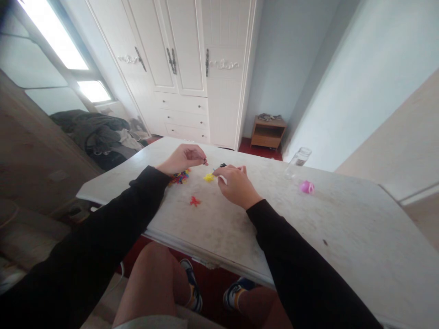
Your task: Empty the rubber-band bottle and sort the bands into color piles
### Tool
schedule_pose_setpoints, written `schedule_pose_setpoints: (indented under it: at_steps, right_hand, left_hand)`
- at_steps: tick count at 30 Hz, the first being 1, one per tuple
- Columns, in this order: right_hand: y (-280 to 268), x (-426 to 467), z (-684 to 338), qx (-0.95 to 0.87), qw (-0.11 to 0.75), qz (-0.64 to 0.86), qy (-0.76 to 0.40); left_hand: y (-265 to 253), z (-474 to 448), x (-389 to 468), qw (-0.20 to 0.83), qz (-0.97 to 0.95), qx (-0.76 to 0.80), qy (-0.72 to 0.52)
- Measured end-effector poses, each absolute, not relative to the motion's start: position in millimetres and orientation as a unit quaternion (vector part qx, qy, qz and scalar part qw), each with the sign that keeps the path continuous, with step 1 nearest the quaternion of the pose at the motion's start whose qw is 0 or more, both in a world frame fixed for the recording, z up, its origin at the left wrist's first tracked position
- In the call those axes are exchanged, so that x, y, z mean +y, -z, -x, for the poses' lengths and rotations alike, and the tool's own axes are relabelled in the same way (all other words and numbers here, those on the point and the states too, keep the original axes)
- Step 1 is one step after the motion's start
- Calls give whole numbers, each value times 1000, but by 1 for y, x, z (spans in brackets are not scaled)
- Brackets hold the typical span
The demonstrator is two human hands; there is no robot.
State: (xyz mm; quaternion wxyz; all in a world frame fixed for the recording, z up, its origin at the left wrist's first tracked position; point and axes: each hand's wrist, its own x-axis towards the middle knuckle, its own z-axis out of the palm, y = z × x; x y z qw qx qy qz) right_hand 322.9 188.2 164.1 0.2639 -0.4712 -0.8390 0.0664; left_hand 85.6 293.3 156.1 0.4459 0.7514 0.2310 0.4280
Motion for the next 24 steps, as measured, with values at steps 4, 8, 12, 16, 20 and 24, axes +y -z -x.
schedule_pose_setpoints:
  at_steps: [4,8,12,16,20,24]
  right_hand:
    - [-172,200,-344,-819,261,502,-89]
    - [-177,206,-358,-822,181,534,-83]
    - [-179,203,-357,-830,132,535,-89]
    - [-182,199,-353,-835,96,534,-93]
    - [-180,200,-354,-830,106,542,-78]
    - [-173,203,-355,-834,123,531,-85]
  left_hand:
    - [-154,-84,296,422,-762,252,-423]
    - [-153,-84,298,412,-772,262,-408]
    - [-153,-83,299,403,-777,263,-406]
    - [-154,-83,299,398,-779,269,-404]
    - [-154,-83,298,394,-780,274,-402]
    - [-154,-83,299,392,-781,275,-401]
